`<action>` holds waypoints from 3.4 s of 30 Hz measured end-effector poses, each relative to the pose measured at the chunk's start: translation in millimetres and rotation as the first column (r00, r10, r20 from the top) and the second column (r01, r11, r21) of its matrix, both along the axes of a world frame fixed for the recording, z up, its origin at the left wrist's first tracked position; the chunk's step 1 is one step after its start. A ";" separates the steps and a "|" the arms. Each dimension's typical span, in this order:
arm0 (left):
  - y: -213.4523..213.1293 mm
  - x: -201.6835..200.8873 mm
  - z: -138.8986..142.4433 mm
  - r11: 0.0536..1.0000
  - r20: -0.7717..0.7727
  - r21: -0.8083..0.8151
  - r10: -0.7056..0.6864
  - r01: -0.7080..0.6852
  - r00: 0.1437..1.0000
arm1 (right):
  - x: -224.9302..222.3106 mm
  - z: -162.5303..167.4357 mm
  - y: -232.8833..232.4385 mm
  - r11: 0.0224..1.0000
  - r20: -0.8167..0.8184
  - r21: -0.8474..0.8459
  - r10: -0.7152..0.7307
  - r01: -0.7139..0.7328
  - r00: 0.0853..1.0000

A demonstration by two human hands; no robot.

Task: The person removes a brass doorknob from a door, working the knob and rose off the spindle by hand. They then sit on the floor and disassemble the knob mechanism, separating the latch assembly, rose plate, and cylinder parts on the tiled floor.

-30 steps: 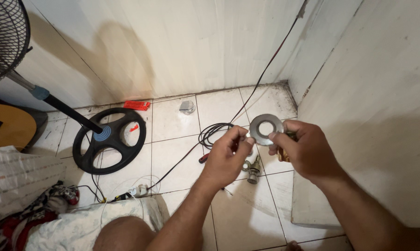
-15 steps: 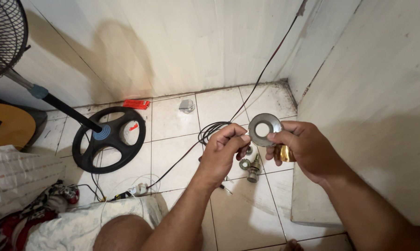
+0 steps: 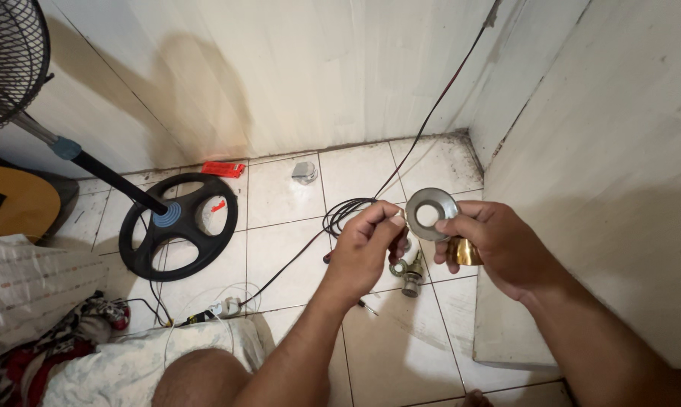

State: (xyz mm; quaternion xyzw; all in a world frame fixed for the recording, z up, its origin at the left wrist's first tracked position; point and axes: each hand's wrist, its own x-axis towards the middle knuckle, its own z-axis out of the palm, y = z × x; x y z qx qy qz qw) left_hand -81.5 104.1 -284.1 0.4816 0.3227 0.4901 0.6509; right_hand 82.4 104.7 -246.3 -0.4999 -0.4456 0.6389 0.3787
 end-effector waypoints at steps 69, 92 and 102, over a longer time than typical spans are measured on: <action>7.8 9.2 -8.1 0.970 0.012 -0.157 0.191 -0.187 0.981 | -9.4 -11.7 -4.8 0.980 0.446 0.200 -0.101 0.011 0.889; -3.4 19.8 8.3 0.913 -0.482 0.216 0.408 -0.346 0.775 | -21.0 -11.4 -19.8 0.777 0.718 0.602 -0.427 -0.182 0.550; -6.1 26.9 3.9 0.896 -0.515 0.281 0.443 -0.344 0.734 | -23.0 -12.9 -23.1 0.700 0.711 0.667 -0.495 -0.255 0.499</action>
